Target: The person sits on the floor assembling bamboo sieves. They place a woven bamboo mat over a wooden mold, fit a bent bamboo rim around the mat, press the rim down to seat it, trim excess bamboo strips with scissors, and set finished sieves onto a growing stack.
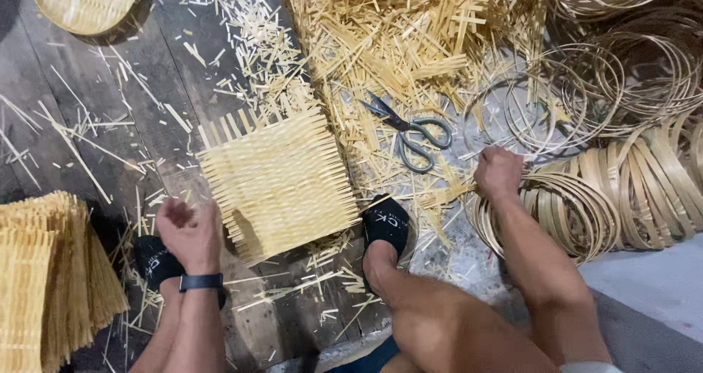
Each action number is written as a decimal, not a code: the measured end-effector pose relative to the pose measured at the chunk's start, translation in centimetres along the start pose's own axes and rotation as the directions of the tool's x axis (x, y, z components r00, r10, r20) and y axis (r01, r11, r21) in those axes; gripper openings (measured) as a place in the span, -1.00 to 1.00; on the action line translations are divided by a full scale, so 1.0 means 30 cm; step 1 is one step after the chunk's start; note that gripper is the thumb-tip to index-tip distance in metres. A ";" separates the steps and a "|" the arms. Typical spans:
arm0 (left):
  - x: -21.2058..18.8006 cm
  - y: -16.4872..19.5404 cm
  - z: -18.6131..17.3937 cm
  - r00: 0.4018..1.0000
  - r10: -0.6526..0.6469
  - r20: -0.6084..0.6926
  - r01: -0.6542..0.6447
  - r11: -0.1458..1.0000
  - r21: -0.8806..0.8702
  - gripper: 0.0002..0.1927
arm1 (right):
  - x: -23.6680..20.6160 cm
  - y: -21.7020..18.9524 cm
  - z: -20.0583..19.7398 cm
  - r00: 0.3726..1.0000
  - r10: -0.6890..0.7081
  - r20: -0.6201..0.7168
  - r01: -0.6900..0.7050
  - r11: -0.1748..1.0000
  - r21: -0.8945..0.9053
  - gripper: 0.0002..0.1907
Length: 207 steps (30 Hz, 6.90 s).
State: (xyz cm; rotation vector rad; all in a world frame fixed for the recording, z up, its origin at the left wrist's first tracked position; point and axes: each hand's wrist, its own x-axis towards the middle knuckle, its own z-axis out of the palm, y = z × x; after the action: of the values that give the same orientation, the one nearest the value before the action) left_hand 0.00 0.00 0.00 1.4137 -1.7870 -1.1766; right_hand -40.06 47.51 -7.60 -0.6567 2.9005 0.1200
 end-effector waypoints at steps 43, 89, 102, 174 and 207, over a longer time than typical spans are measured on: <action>-0.233 0.832 -0.021 0.597 -0.249 0.762 0.720 0.584 -0.374 -0.50 | -0.248 -1.047 -1.151 0.427 -0.695 -0.578 0.895 0.233 0.381 -0.74; 0.151 0.139 0.063 0.993 -0.012 0.117 0.058 0.916 -0.397 -0.78 | 0.055 -1.058 -0.524 0.943 -0.276 0.184 -0.070 0.378 0.923 -0.70; 0.149 0.025 0.070 0.987 -0.151 0.053 0.135 0.963 0.233 -0.77 | 0.038 -1.126 -0.326 0.975 -0.216 -0.058 0.173 0.562 0.809 -0.74; 0.557 0.096 0.451 0.843 -0.100 0.529 -0.042 0.967 0.251 -0.40 | 0.237 -1.456 -0.462 0.545 -0.567 -0.618 0.839 0.371 0.399 -0.81; 0.437 -0.043 0.338 0.920 -0.035 0.389 -0.008 0.994 0.109 -0.44 | 0.258 -1.632 -0.528 0.759 -0.572 0.313 0.372 0.774 0.513 -0.48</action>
State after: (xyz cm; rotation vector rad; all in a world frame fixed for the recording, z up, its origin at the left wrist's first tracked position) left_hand -11.66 -9.69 -6.83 1.3186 -2.1428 -1.4704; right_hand -27.98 -1.62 4.55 -1.0951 2.1129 -0.3678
